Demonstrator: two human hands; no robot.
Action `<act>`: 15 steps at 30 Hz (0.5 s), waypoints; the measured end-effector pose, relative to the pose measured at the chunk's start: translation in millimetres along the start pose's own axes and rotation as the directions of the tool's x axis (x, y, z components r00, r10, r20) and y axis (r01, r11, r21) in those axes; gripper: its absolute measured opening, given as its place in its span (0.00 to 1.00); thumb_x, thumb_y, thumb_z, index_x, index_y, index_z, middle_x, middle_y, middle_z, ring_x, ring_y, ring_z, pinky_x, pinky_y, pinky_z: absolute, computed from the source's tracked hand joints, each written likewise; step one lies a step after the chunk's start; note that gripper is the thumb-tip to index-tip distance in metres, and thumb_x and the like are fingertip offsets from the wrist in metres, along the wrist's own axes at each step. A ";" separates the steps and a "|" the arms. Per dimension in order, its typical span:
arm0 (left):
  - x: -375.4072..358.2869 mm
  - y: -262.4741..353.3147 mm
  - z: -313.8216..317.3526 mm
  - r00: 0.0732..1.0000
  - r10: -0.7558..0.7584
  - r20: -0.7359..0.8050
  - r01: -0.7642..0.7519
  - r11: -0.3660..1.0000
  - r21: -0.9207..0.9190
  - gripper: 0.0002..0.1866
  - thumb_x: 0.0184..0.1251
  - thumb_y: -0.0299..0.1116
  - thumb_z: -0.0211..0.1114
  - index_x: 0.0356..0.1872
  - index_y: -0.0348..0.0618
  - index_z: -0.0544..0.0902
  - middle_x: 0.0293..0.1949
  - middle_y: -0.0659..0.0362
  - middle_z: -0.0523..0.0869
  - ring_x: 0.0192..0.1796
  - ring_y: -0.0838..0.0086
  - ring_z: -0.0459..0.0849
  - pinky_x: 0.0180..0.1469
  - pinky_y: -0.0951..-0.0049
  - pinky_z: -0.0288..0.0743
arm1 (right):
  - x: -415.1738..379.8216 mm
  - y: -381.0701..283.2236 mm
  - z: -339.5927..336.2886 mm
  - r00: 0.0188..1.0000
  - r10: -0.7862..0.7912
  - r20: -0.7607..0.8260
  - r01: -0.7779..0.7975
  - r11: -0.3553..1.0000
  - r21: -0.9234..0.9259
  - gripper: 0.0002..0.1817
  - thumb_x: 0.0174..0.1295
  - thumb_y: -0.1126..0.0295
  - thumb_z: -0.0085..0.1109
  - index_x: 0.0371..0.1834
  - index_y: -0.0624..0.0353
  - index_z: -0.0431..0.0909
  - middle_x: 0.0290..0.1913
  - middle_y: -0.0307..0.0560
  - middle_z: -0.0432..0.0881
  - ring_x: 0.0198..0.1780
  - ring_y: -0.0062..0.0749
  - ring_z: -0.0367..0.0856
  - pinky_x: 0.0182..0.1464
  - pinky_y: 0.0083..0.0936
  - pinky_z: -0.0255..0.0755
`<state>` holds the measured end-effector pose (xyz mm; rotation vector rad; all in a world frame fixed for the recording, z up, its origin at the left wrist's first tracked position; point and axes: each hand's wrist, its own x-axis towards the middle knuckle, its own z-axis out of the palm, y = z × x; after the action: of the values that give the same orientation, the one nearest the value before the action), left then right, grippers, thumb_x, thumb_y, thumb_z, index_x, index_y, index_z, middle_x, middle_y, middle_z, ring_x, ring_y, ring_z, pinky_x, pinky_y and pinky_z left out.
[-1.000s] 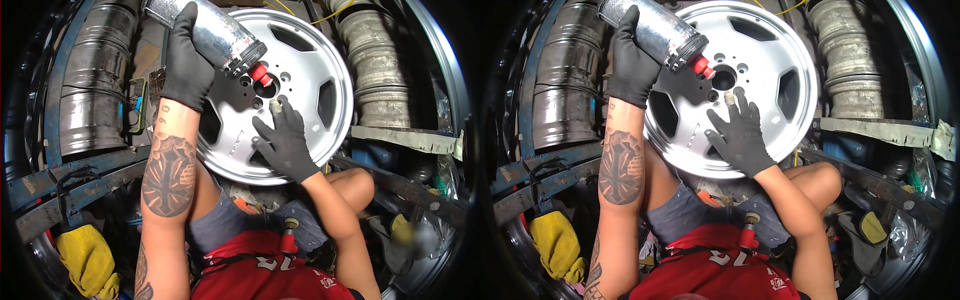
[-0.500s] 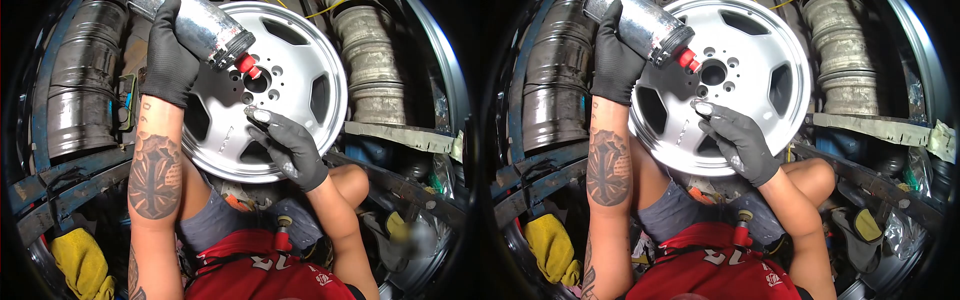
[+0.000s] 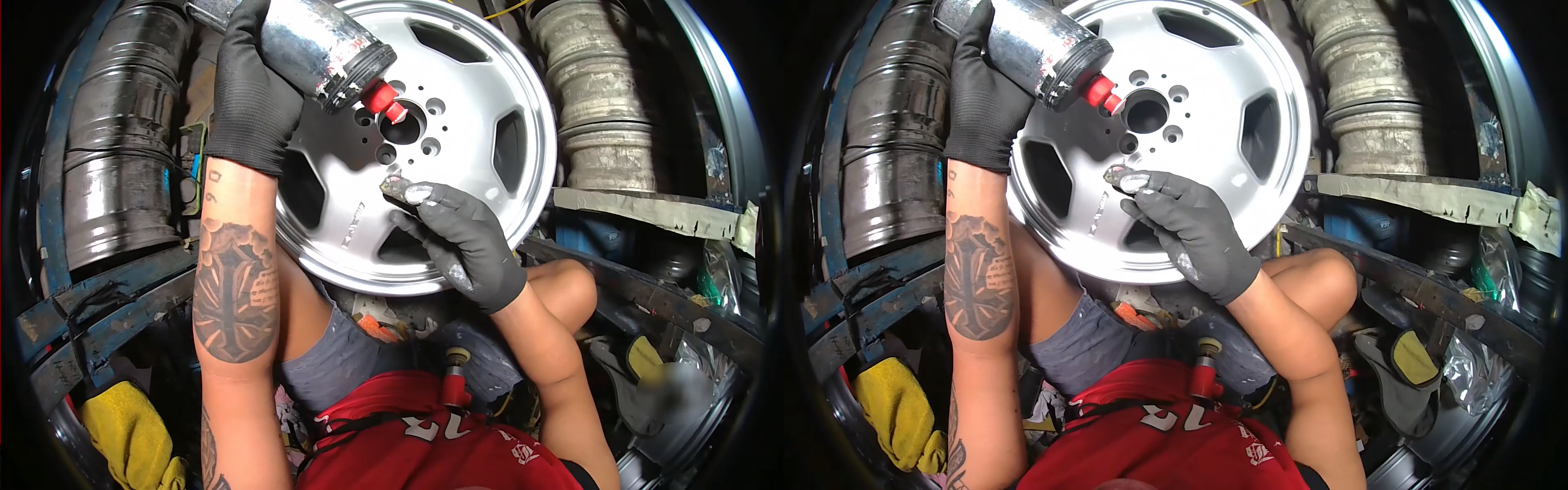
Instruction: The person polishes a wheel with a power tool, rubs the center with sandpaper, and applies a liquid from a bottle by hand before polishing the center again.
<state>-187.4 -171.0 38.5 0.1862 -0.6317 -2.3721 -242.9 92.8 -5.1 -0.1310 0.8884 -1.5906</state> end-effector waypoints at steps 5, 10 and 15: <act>2.6 0.3 -6.3 1.000 -0.010 -0.013 0.011 0.999 0.053 0.25 0.83 0.46 0.54 0.60 0.31 0.79 0.55 0.44 0.88 0.58 0.54 0.88 0.67 0.52 0.80 | -1.0 -0.3 0.6 1.000 0.003 -0.013 -0.003 1.000 0.015 0.17 0.79 0.75 0.54 0.66 0.69 0.77 0.66 0.50 0.82 0.64 0.25 0.80 0.71 0.23 0.73; 3.8 3.4 -12.0 0.995 0.013 -0.097 -0.005 0.997 0.083 0.24 0.81 0.45 0.57 0.62 0.34 0.78 0.57 0.46 0.87 0.60 0.55 0.86 0.68 0.52 0.79 | 3.6 5.5 -9.3 0.999 -0.038 0.023 0.037 0.998 0.042 0.15 0.79 0.76 0.55 0.64 0.67 0.78 0.65 0.50 0.82 0.67 0.29 0.79 0.73 0.30 0.73; 12.3 5.5 -26.6 0.970 0.055 -0.236 -0.029 0.993 0.113 0.26 0.77 0.42 0.66 0.66 0.35 0.75 0.62 0.48 0.84 0.65 0.57 0.83 0.73 0.52 0.74 | 12.7 -6.4 -24.4 0.977 -0.210 -0.042 0.212 0.977 0.024 0.12 0.79 0.75 0.54 0.61 0.63 0.78 0.65 0.51 0.82 0.69 0.33 0.78 0.71 0.35 0.74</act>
<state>-185.9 -192.9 18.3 0.4936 -0.6413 -2.2313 -264.5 92.5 -23.3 -0.1798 0.9054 -1.8080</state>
